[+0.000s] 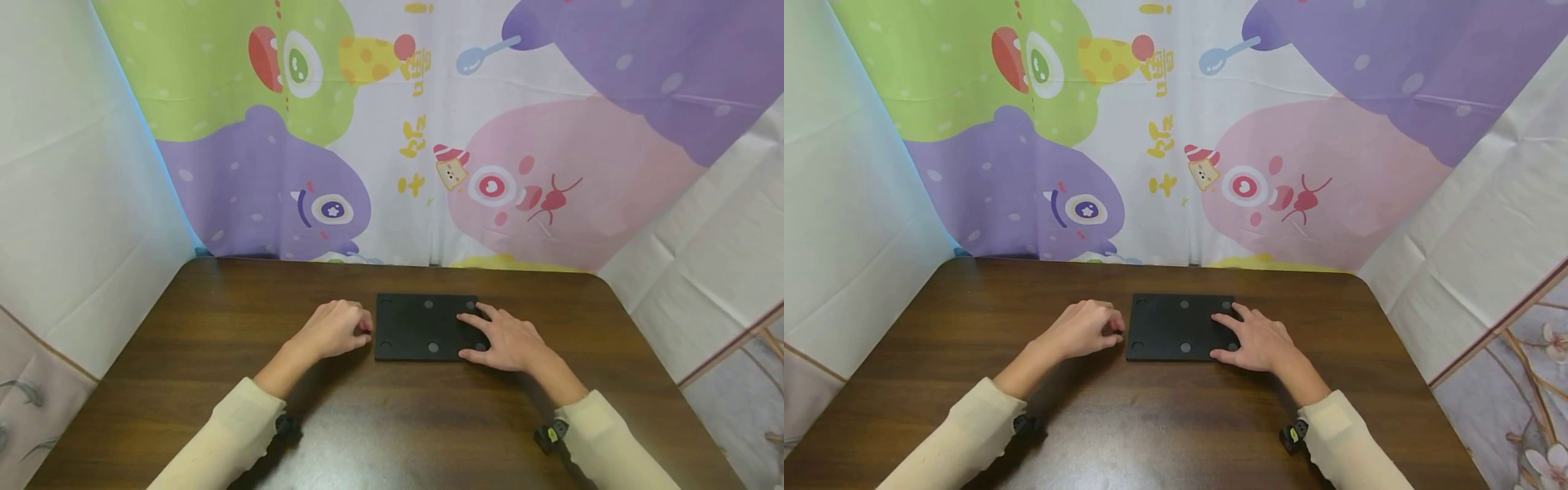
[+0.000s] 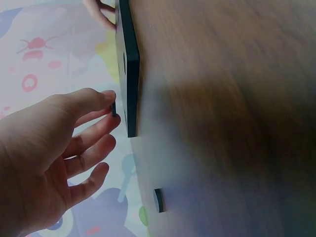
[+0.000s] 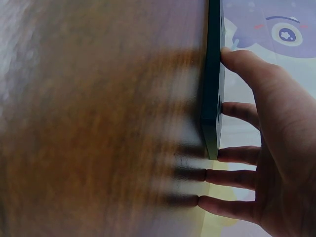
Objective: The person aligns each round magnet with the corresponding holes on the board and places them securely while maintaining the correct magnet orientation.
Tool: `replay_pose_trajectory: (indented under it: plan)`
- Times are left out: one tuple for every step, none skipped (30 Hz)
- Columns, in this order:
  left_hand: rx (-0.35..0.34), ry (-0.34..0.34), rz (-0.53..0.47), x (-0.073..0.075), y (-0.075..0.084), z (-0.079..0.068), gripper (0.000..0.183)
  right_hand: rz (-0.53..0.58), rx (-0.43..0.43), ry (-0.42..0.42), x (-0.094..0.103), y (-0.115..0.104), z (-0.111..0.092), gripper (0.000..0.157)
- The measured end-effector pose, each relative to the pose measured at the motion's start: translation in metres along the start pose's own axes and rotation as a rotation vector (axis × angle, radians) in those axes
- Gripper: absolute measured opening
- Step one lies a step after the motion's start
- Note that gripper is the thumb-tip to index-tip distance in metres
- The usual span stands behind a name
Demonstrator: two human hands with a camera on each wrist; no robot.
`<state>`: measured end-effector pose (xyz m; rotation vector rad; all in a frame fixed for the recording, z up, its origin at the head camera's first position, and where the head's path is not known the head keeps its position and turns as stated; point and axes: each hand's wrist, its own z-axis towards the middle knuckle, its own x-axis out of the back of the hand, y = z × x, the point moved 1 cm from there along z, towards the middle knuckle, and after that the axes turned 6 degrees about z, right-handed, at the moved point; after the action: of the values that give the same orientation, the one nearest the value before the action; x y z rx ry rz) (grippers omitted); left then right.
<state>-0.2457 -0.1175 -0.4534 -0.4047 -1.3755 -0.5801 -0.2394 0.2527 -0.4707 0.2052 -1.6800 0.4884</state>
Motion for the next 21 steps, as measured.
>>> replay_pose_trajectory:
  plan:
    - [-0.001,-0.001,-0.004,0.0,0.001,0.0,0.007,0.0,0.001,0.0,0.0,0.0,0.0,0.083]
    - [0.0,-0.002,-0.008,0.0,0.002,0.001,0.007,0.0,0.0,0.0,0.0,0.0,0.0,0.083]
    - [0.002,-0.003,-0.012,-0.001,0.002,0.001,0.007,0.0,0.001,-0.001,0.0,-0.001,0.0,0.083]
    - [0.004,-0.006,-0.014,-0.001,0.003,0.001,0.007,0.0,0.001,0.0,0.0,-0.001,-0.001,0.083]
    - [0.005,-0.007,-0.014,-0.002,0.003,0.002,0.007,0.0,0.0,0.001,0.0,-0.001,-0.001,0.083]
    - [0.005,-0.006,-0.014,-0.003,0.004,0.003,0.007,0.002,-0.001,0.001,0.0,-0.001,-0.001,0.083]
    - [0.005,-0.007,-0.016,-0.003,0.004,0.003,0.007,0.002,-0.001,0.002,0.0,-0.001,-0.001,0.083]
    - [0.004,-0.006,-0.015,-0.004,0.004,0.004,0.007,0.002,-0.002,0.002,0.0,-0.001,-0.001,0.083]
    - [0.002,-0.005,-0.017,-0.005,0.005,0.004,0.007,0.003,-0.001,0.003,0.0,-0.001,-0.001,0.083]
    - [0.001,-0.004,-0.018,-0.005,0.005,0.004,0.007,0.002,-0.002,0.003,0.0,-0.001,-0.001,0.083]
    - [-0.004,0.001,-0.021,-0.006,0.005,0.005,0.007,0.002,-0.002,0.003,0.0,-0.001,-0.001,0.083]
    - [-0.011,0.009,-0.028,-0.007,0.005,0.005,0.007,0.002,-0.002,0.002,0.0,-0.001,-0.001,0.083]
    - [-0.015,0.01,-0.038,-0.007,0.005,0.006,0.008,0.0,-0.003,0.002,0.0,-0.001,-0.001,0.083]
    - [-0.023,0.015,-0.046,-0.008,0.005,0.007,0.008,0.0,-0.003,0.002,0.0,-0.001,-0.001,0.083]
    - [-0.047,0.036,-0.058,-0.02,-0.003,0.009,0.008,-0.001,-0.003,0.002,0.001,-0.001,-0.001,0.083]
    - [-0.053,0.04,-0.065,-0.021,-0.003,0.01,0.009,-0.003,-0.004,0.002,0.001,-0.001,-0.001,0.083]
    - [-0.058,0.042,-0.075,-0.022,-0.003,0.011,0.009,-0.004,-0.003,0.002,0.001,-0.001,-0.001,0.083]
    - [-0.066,0.048,-0.08,-0.022,-0.003,0.012,0.009,-0.005,-0.002,0.002,0.001,-0.001,-0.001,0.083]
    - [-0.069,0.047,-0.081,-0.023,-0.002,0.012,0.009,-0.005,-0.002,0.002,0.001,-0.001,-0.001,0.083]
    - [-0.072,0.047,-0.082,-0.023,-0.002,0.013,0.009,-0.005,-0.002,0.002,0.001,-0.001,-0.001,0.084]
    - [-0.084,0.062,-0.069,-0.03,-0.005,0.015,0.008,-0.005,-0.002,0.002,0.001,-0.001,-0.001,0.084]
